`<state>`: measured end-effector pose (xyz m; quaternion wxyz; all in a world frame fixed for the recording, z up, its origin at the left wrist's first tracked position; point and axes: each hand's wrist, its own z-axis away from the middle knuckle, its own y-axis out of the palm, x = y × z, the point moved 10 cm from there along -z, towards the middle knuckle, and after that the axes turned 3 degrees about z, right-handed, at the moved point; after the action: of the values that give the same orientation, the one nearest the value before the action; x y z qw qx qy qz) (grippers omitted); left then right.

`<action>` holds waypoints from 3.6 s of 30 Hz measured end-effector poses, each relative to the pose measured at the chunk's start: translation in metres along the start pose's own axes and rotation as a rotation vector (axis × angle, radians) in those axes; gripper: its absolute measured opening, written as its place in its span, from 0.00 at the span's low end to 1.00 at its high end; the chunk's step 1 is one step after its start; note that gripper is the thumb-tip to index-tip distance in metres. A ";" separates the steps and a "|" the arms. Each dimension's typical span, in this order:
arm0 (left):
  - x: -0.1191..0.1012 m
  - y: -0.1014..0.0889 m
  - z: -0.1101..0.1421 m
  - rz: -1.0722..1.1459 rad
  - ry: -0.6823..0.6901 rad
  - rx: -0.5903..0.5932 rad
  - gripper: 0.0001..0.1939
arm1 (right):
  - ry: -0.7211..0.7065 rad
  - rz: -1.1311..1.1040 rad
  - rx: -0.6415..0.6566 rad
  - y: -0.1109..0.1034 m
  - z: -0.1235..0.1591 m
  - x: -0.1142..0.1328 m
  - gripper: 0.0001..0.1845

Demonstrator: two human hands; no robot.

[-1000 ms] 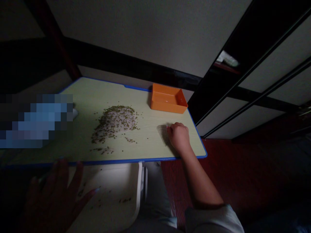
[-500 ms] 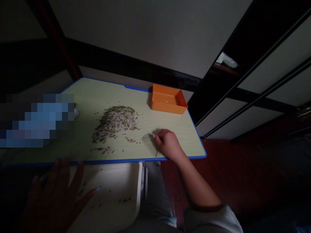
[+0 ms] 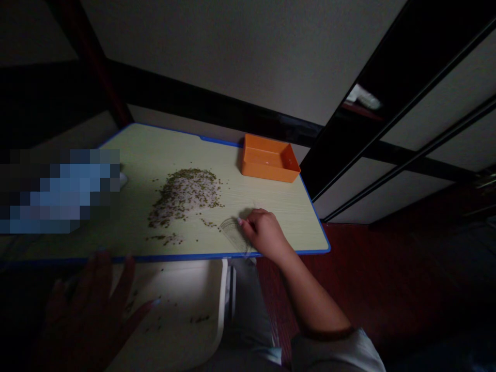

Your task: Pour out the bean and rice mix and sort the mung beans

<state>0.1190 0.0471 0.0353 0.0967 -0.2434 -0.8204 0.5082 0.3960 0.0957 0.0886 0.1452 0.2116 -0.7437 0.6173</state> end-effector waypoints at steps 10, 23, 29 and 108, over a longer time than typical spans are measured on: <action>0.000 -0.001 0.001 0.012 -0.009 -0.018 0.39 | -0.031 -0.050 0.053 0.009 -0.003 0.007 0.21; -0.004 -0.002 0.000 -0.023 0.008 -0.005 0.38 | -0.190 -0.044 0.120 0.018 -0.022 0.037 0.21; -0.002 0.001 0.000 -0.039 0.020 0.011 0.39 | -0.229 -0.068 0.183 0.030 -0.024 0.046 0.21; 0.003 0.002 0.004 0.009 0.025 -0.033 0.41 | -0.341 0.100 0.107 -0.012 -0.059 0.061 0.17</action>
<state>0.1155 0.0463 0.0313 0.1004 -0.2552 -0.8264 0.4919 0.3462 0.1439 0.1391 -0.0252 0.2832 -0.7333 0.6176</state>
